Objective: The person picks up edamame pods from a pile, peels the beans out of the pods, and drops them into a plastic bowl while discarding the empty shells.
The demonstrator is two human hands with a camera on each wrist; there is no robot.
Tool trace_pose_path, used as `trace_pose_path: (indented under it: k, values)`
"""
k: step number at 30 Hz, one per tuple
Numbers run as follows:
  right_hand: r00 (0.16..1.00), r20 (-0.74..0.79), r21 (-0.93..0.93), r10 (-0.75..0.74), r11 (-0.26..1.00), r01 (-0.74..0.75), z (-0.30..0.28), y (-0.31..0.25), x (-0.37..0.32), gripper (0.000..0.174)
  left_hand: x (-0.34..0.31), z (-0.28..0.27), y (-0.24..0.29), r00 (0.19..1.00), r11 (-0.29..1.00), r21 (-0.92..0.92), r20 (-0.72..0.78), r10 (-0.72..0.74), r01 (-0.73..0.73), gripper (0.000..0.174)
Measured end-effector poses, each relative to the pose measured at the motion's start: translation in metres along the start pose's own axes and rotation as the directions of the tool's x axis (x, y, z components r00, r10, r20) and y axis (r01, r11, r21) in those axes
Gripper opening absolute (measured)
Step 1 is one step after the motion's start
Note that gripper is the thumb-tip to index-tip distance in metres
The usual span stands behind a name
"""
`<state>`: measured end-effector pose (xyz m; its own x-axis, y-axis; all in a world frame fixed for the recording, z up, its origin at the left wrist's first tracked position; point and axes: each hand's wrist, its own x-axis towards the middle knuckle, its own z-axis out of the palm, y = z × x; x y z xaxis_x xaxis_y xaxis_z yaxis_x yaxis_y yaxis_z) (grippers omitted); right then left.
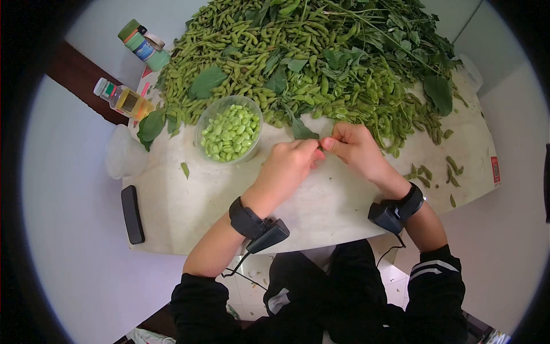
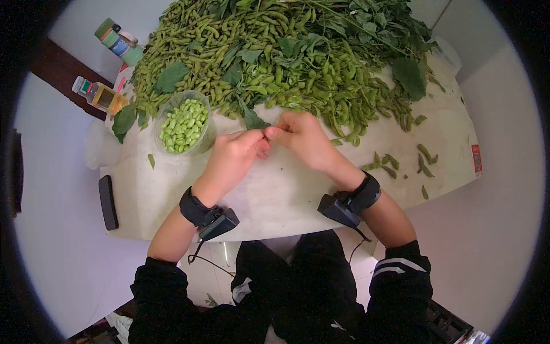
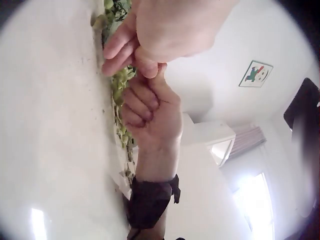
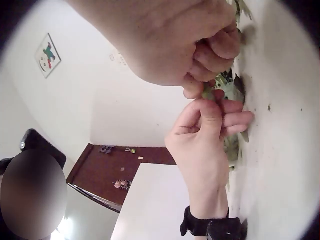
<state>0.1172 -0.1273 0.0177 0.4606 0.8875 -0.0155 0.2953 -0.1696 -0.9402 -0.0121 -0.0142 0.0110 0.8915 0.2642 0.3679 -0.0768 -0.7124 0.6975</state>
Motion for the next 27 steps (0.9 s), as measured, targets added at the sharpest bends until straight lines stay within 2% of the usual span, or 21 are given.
trace_pose_path:
  k: [2, 4, 6, 8, 10, 12, 14, 16, 19, 21, 23, 25, 27]
  values:
    - [1.000, 0.026, 0.043, 0.009, 0.999, -0.010, 0.000, 0.002, 0.002, 0.021, 0.001, 0.000, 0.002, 1.000, 1.000, -0.009, -0.008, 0.002, -0.002, 0.003]
    - [0.999, 0.052, 0.086, 0.016, 0.996, -0.021, 0.000, 0.005, 0.004, 0.021, 0.003, 0.000, 0.004, 0.981, 0.966, -0.171, 0.020, -0.195, 0.195, 0.009]
    - [1.000, 0.023, 0.241, -0.006, 0.971, 0.000, 0.003, 0.006, 0.006, 0.024, 0.005, 0.001, 0.006, 0.970, 0.940, -0.243, 0.022, -0.241, 0.239, 0.012]
    - [1.000, -0.021, 0.213, -0.018, 0.977, 0.022, 0.004, 0.007, 0.007, 0.024, 0.006, 0.000, 0.006, 0.957, 0.907, -0.313, 0.027, -0.288, 0.281, 0.016]
    - [0.997, -0.064, 0.184, -0.033, 0.982, 0.045, 0.005, 0.003, 0.007, 0.025, 0.006, -0.002, 0.004, 0.941, 0.829, -0.449, 0.111, -0.319, 0.334, 0.018]
    - [0.996, -0.082, 0.111, 0.029, 0.994, -0.020, 0.003, -0.004, 0.005, 0.024, 0.007, -0.002, 0.003, 0.941, 0.800, -0.500, 0.116, -0.317, 0.331, 0.018]
    - [0.998, -0.054, 0.107, 0.010, 0.994, -0.004, 0.002, 0.002, 0.007, 0.024, 0.008, -0.002, 0.002, 0.941, 0.768, -0.550, 0.120, -0.316, 0.328, 0.019]
    - [1.000, -0.026, 0.104, -0.011, 0.994, 0.013, 0.001, 0.005, 0.007, 0.024, 0.007, -0.002, 0.000, 0.916, 0.676, -0.622, 0.218, -0.337, 0.396, 0.019]
    - [1.000, -0.006, 0.207, -0.002, 0.978, 0.003, 0.003, 0.004, 0.005, 0.023, 0.007, -0.003, 0.001, 0.917, 0.636, -0.666, 0.225, -0.329, 0.391, 0.019]
    - [0.998, -0.042, 0.300, -0.044, 0.952, 0.055, 0.005, 0.000, 0.004, 0.021, 0.007, -0.002, 0.000, 0.925, 0.636, -0.679, 0.193, -0.327, 0.366, 0.019]
    - [0.999, -0.023, 0.271, -0.031, 0.962, 0.036, 0.003, -0.002, 0.004, 0.020, 0.007, -0.002, -0.001, 0.932, 0.635, -0.693, 0.163, -0.325, 0.343, 0.018]
    - [1.000, -0.005, 0.241, -0.017, 0.970, 0.018, 0.002, 0.001, 0.004, 0.020, 0.008, -0.003, 0.000, 0.908, 0.577, -0.720, 0.186, -0.374, 0.385, 0.017]
    - [0.989, -0.035, 0.174, -0.145, 0.974, 0.149, 0.003, 0.009, 0.007, 0.020, 0.007, -0.002, 0.000, 0.915, 0.579, -0.727, 0.174, -0.364, 0.369, 0.017]
